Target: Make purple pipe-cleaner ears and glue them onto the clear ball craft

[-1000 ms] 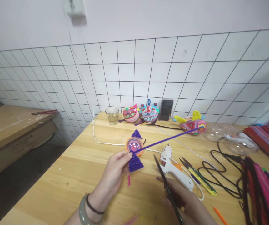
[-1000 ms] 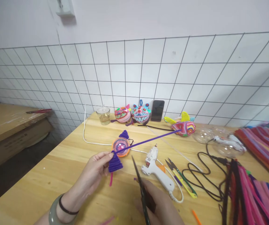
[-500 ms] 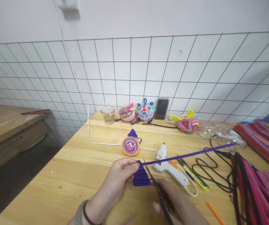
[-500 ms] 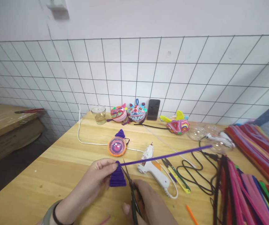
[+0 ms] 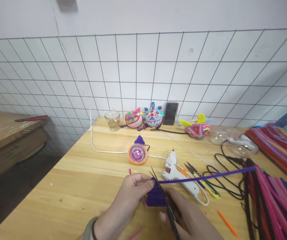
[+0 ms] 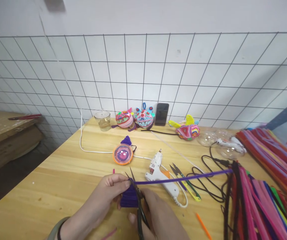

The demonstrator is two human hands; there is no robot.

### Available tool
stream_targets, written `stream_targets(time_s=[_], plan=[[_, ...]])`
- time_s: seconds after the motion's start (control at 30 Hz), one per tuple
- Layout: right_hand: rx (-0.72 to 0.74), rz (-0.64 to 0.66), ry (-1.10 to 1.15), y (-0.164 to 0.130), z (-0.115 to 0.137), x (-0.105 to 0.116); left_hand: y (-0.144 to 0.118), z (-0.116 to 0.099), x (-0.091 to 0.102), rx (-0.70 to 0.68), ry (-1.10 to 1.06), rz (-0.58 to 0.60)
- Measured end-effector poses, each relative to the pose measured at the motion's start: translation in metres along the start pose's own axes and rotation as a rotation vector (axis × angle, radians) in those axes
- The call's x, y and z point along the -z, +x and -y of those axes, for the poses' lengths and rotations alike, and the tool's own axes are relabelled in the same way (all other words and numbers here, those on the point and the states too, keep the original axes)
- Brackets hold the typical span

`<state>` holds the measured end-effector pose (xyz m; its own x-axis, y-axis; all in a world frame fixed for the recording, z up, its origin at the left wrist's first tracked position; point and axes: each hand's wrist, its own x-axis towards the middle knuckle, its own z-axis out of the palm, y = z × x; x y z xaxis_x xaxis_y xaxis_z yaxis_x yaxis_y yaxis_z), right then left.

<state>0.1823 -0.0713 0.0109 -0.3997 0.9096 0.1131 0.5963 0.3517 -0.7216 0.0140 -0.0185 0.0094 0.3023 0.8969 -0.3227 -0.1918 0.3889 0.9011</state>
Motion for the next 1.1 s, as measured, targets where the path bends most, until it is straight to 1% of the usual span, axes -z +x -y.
stream_targets(time_s=[0.1, 0.17, 0.23, 0.43, 0.57, 0.63, 0.8, 0.97, 1.1], plan=[[-0.074, 0.021, -0.169, 0.001, 0.001, 0.0, -0.001, -0.002, 0.0, -0.008, 0.042, 0.002], [-0.096, 0.002, -0.31, 0.001, 0.0, -0.002, -0.001, -0.002, 0.0, -0.01, 0.068, 0.004], [-0.072, -0.033, -0.409, 0.001, -0.003, -0.004, -0.001, -0.002, 0.0, -0.01, 0.081, 0.005], [0.038, -0.119, -0.488, -0.003, -0.012, -0.008, 0.001, 0.001, 0.002, 0.004, 0.075, 0.027], [0.113, -0.161, -0.628, -0.004, -0.014, -0.007, -0.001, 0.0, 0.002, 0.003, 0.032, 0.026], [0.123, -0.17, -0.645, -0.004, -0.014, -0.008, -0.001, 0.002, 0.003, -0.002, -0.001, 0.037], [0.087, -0.129, -0.553, -0.003, -0.012, -0.011, 0.003, 0.009, 0.006, -0.005, -0.073, 0.084], [0.103, -0.145, -0.595, -0.002, -0.01, -0.013, 0.006, 0.01, 0.007, 0.01, -0.056, 0.066], [0.081, -0.108, -0.633, -0.002, -0.011, -0.015, 0.006, 0.012, 0.007, 0.034, -0.05, 0.046]])
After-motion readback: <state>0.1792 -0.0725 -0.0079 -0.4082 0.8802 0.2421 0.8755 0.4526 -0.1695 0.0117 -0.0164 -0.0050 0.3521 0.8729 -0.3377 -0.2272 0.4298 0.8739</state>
